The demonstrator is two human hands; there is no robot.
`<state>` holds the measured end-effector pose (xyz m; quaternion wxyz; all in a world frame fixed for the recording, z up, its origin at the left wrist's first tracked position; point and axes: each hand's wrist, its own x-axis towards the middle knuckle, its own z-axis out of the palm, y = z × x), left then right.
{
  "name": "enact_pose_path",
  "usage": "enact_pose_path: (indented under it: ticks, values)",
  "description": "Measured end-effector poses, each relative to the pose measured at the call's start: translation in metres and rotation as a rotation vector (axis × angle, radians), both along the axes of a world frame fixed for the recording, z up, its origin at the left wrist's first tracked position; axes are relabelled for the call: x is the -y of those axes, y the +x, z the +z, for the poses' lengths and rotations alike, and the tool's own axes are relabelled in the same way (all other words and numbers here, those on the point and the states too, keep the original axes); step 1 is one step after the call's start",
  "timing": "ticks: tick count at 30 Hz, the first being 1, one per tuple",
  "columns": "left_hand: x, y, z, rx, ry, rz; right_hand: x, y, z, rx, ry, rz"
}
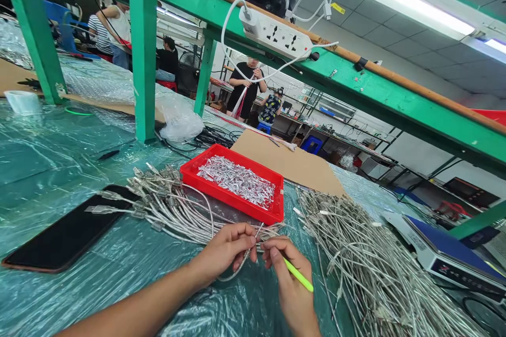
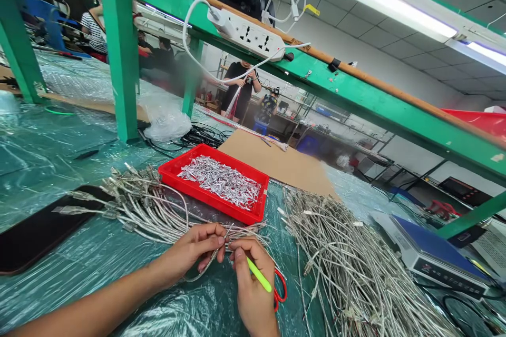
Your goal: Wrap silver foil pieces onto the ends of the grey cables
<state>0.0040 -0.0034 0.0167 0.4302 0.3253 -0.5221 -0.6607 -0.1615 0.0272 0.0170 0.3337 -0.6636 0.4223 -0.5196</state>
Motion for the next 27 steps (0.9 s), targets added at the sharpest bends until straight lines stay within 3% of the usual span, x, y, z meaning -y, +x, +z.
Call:
enact_pose_path:
  ticks: [5,11,24,27]
  values:
    - [0.001,0.000,0.000,0.023,-0.029,-0.020,-0.002,0.002,0.003,-0.010,-0.027,-0.007]
    - [0.001,-0.001,-0.002,0.026,-0.051,-0.043,-0.002,0.001,0.008,0.020,-0.001,0.151]
    - [-0.001,0.003,0.005,0.050,-0.027,-0.103,0.006,-0.007,-0.005,0.119,0.092,0.032]
    - [0.000,0.003,0.003,0.062,-0.025,-0.092,0.004,-0.005,-0.002,0.154,0.096,0.081]
